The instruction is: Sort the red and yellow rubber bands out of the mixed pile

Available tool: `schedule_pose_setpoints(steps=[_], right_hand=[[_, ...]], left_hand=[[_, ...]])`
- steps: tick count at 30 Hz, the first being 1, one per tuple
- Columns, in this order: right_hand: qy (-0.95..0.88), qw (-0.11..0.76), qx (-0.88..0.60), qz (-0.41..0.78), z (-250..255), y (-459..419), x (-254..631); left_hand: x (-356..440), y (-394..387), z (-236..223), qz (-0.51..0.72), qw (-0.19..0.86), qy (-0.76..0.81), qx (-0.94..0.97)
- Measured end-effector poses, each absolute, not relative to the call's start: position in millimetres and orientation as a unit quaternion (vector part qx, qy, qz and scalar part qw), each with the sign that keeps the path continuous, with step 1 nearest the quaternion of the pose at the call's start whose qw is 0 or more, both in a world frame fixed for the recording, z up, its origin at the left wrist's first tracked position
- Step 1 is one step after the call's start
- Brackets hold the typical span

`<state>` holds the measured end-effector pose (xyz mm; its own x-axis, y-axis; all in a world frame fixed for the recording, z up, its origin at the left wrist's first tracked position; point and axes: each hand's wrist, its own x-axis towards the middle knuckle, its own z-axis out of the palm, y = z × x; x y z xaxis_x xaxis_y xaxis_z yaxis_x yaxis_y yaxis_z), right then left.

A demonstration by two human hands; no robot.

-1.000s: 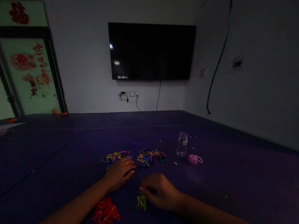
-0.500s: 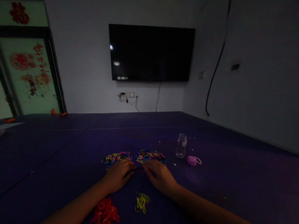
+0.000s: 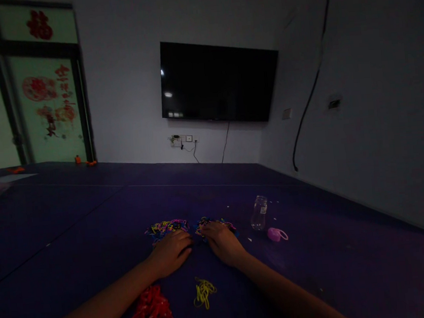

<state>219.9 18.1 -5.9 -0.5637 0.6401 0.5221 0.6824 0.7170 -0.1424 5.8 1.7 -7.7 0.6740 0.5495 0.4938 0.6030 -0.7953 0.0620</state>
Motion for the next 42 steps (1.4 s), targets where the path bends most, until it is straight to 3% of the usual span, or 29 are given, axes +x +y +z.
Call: schedule_pose_setpoints(steps=[14,42], right_hand=[[-0.922,0.26,-0.285,-0.04,-4.1,12.9,221.8],[-0.919,0.235,-0.315,-0.043,-3.1,13.9,221.2]], left_hand=[[5.5,1.7,-6.2,-0.221,0.036,-0.325,-0.919],[6.4,-0.5,-2.6,-0.217,0.046,-0.329,-0.918]])
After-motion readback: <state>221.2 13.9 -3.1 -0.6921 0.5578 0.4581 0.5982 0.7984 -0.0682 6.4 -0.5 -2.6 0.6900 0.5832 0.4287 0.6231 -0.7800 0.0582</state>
